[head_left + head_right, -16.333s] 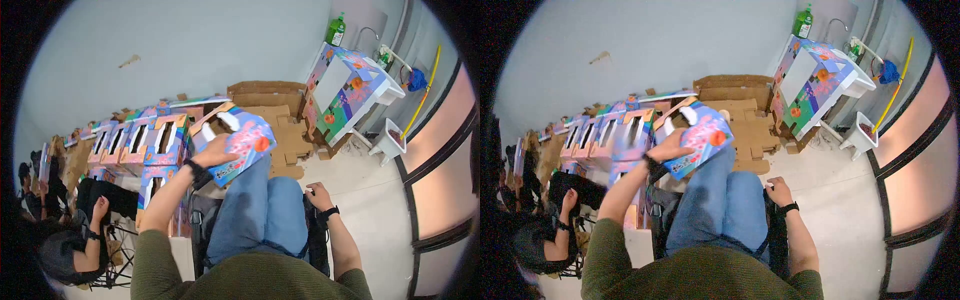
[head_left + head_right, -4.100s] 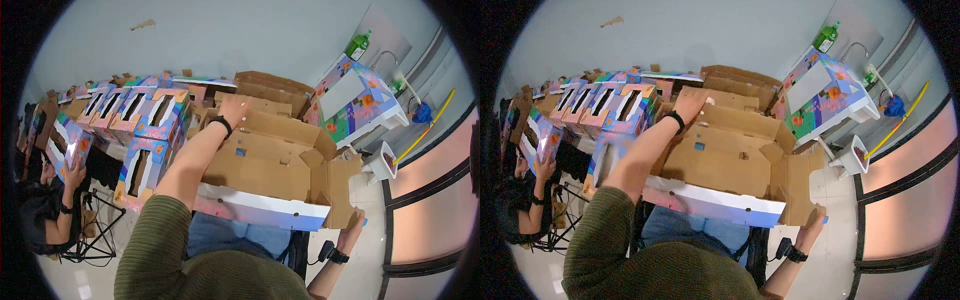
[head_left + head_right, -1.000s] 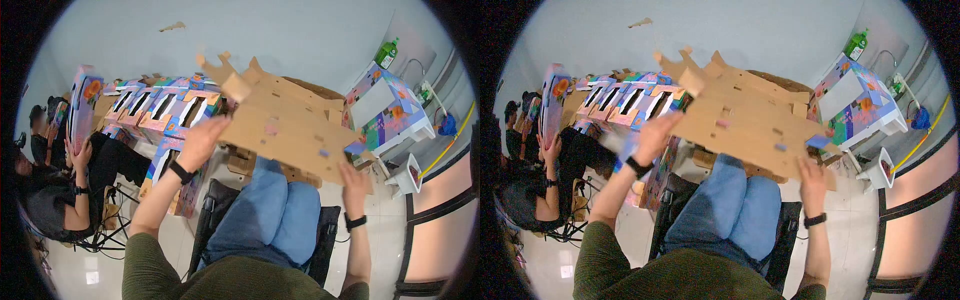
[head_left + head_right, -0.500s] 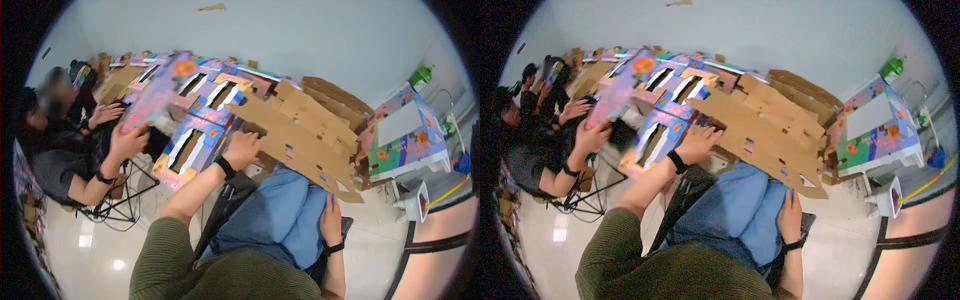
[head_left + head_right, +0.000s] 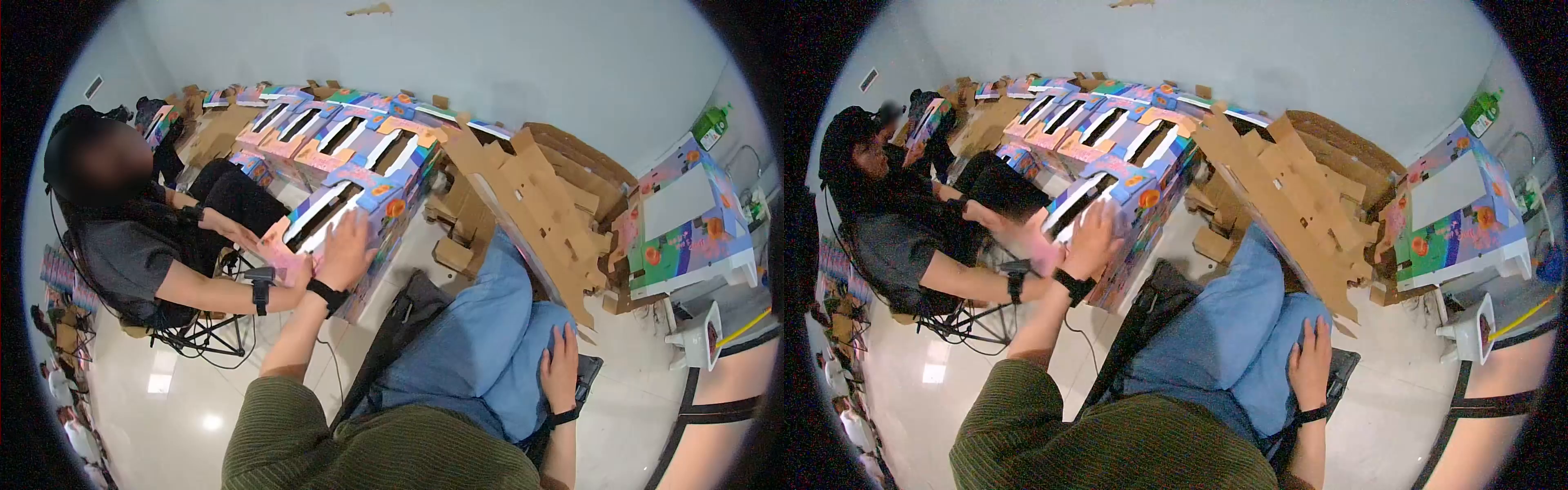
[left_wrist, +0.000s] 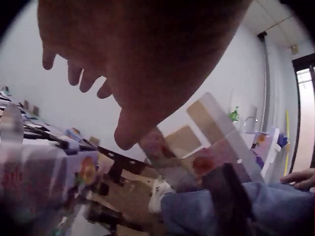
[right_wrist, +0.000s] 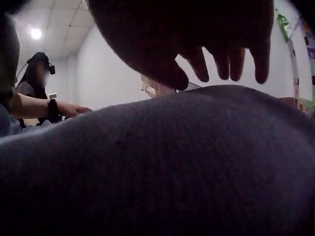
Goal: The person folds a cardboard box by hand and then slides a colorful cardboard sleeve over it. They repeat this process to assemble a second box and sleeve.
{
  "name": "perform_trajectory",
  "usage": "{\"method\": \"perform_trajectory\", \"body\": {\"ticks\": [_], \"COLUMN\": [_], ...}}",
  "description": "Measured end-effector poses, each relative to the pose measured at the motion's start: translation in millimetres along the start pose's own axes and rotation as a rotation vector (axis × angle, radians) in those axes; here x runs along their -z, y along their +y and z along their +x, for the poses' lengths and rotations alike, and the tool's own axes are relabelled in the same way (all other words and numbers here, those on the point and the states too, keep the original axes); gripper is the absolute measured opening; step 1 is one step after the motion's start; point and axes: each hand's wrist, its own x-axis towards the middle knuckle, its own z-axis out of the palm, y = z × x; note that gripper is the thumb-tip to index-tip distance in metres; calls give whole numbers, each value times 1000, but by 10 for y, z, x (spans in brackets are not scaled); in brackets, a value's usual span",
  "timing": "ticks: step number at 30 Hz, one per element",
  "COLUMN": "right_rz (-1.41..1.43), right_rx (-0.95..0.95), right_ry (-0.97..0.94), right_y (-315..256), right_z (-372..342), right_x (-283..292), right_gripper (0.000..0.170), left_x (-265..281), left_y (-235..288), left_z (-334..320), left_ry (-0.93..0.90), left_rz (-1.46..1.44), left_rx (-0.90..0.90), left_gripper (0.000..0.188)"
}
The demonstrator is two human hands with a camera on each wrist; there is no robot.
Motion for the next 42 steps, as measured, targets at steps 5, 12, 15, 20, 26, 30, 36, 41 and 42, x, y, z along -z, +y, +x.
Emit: {"method": "perform_trajectory", "body": {"ticks": [5, 12, 15, 20, 26, 30, 36, 41, 42], "right_rz": [57, 85, 93, 74, 21, -189, -366, -417, -390], "right_rx": [-96, -152, -106, -83, -48, -117, 52, 171, 141], "right_ry": [66, 177, 179, 104, -25, -166, -9, -38, -18], "right_y": [-47, 97, 218, 104, 162, 155, 45, -253, -268], "right_z": [145, 430, 640, 982, 1185, 1416, 1796, 1925, 1911], "right_x": [152, 73, 20, -180, -585, -448, -582, -1063, -1100], "right_gripper": [55, 70, 74, 70, 57, 39, 34, 26, 26], "left_x": [-356, -539, -1050, -917, -1190, -1030, -698, -390, -261], "left_y": [-442, -408, -815, -684, -806, -746, -828, -687, -578], "left_z": [81, 157, 200, -62, -107, 66, 343, 562, 562], "left_ry": [-139, -437, -563, -495, -330, -264, 2, 203, 205], "left_rz": [65, 14, -71, 36, 49, -31, -414, -655, -662], "left_rx": [197, 453, 553, 554, 509, 581, 532, 384, 357], "left_gripper": [92, 92, 96, 107, 112, 104, 96, 103, 106]}}
